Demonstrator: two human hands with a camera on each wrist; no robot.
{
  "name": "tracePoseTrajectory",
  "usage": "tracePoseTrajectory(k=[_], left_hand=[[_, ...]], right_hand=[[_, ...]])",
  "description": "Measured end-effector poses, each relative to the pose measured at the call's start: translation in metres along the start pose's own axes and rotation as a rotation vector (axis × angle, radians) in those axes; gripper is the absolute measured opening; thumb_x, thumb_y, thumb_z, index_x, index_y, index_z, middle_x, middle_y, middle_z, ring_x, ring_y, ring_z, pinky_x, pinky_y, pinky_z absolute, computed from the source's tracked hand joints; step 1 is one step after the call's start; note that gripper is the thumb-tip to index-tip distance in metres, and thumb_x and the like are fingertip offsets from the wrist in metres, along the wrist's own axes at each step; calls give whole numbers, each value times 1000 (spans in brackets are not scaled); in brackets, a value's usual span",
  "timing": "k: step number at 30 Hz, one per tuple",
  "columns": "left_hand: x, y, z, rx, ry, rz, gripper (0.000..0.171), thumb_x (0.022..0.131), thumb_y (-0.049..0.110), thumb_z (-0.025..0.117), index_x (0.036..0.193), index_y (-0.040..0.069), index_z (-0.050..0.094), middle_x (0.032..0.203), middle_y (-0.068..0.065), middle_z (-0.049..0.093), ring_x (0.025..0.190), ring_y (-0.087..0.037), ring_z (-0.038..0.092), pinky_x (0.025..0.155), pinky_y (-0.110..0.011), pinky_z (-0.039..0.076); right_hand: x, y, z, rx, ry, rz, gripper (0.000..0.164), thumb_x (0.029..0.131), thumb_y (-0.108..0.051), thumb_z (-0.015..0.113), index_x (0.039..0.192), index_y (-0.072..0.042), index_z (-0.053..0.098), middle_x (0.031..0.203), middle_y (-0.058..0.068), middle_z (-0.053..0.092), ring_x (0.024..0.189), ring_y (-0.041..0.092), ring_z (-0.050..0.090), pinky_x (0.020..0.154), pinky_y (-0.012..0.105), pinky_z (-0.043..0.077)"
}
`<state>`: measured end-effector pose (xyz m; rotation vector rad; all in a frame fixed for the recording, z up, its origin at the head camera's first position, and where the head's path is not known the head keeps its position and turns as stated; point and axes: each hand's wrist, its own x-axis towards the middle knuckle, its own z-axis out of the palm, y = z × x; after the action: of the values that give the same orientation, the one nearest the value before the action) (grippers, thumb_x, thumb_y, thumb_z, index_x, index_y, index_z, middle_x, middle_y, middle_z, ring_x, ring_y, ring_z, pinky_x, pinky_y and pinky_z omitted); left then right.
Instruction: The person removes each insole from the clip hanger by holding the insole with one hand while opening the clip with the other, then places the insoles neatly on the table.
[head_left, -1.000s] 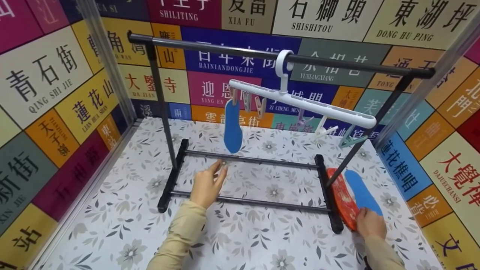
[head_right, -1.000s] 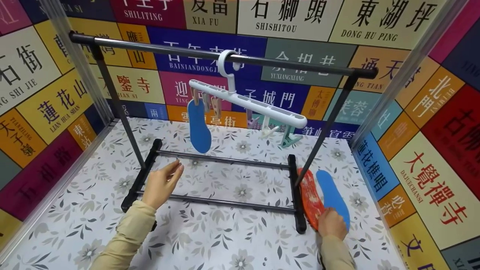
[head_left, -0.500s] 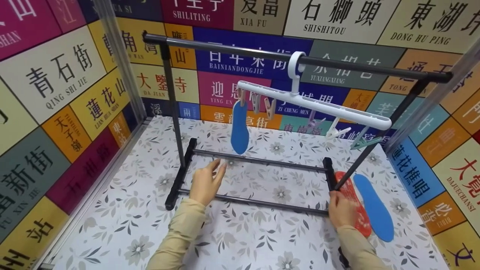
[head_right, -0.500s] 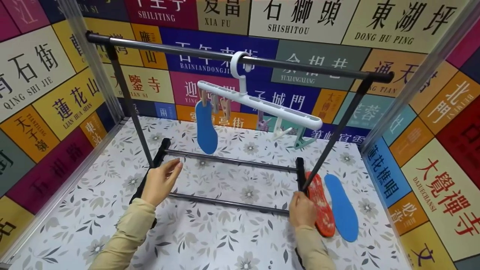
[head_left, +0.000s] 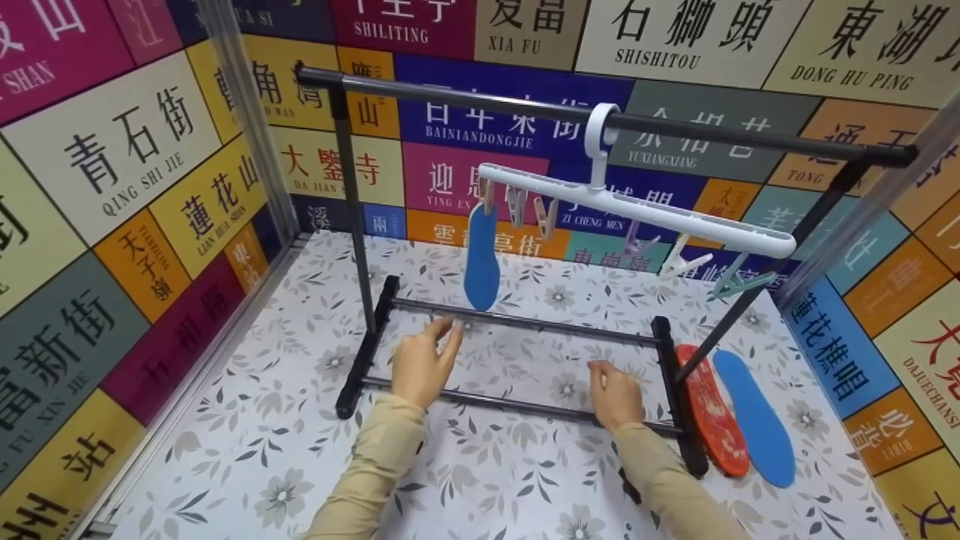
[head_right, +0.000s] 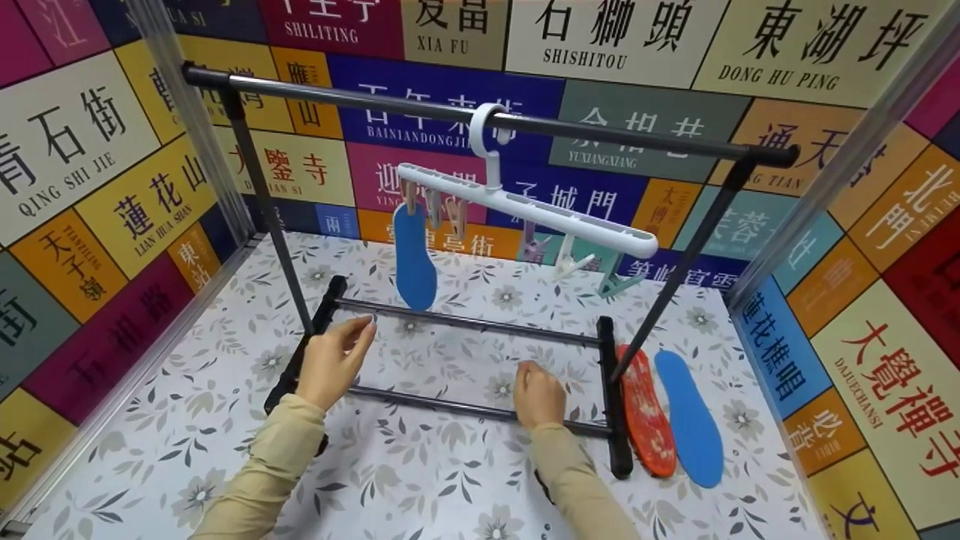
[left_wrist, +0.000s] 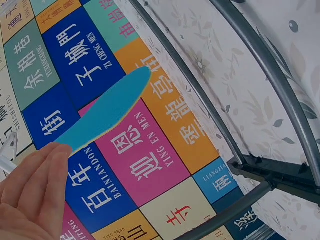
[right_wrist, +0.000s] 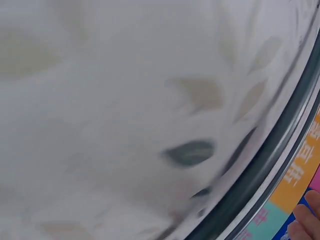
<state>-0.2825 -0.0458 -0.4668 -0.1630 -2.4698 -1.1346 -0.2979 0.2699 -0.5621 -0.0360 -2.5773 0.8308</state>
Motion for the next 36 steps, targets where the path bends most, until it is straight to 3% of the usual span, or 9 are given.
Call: tracePoseTrajectory(k=[6, 10, 15, 20, 29, 36], left_hand=[[-1, -1, 2, -7, 29, 5, 37, 99, 36, 58, 118, 7, 70, 113, -10, 74, 101, -32, 72, 85, -44, 57], [-2, -2, 2, 3, 47, 23, 35, 99, 34, 58, 117, 7, 71, 109, -10, 75, 98, -32, 72, 82, -44, 57], [-3, -4, 0, -9, 50, 5, 38, 99, 36, 57, 118, 6, 70, 111, -10, 74, 100, -32, 72, 85, -44, 57], [-2, -5, -3, -26, 60, 1, 36, 98, 34, 59, 118, 6, 70, 111, -11, 74, 101, -31, 72, 86, -44, 57], [-1, -8, -15, -3, 61, -17, 36, 99, 34, 58, 119, 7, 70, 112, -10, 74, 102, -30, 72, 86, -44, 56], [-2, -15, -21, -9, 80, -18, 34, 99, 32, 59, 118, 7, 71, 113, -10, 73, 104, -28, 71, 90, -42, 56]], right_hand=[[11, -32, 22, 32, -72, -57, 32, 101, -26, 55, 112, -2, 73, 106, 21, 73, 99, 42, 69, 88, 54, 52], [20, -54, 37, 43, -124, -72, 34, 100, -27, 58, 122, -4, 68, 120, 19, 70, 110, 40, 66, 96, 52, 50], [30, -81, 54, 55, -224, -76, 50, 100, -34, 56, 140, -3, 54, 145, 19, 52, 135, 38, 48, 111, 50, 38], [42, -104, 68, 44, -293, -90, 70, 98, -42, 58, 151, -2, 36, 158, 17, 34, 148, 33, 30, 115, 52, 32], [75, -137, 82, 32, -396, -47, 103, 91, -56, 63, 158, -3, 5, 166, 14, 3, 154, 30, 3, 122, 48, 18], [98, -148, 89, 29, -447, -21, 109, 88, -58, 64, 159, -7, -2, 167, 13, -3, 154, 31, -2, 123, 48, 13]])
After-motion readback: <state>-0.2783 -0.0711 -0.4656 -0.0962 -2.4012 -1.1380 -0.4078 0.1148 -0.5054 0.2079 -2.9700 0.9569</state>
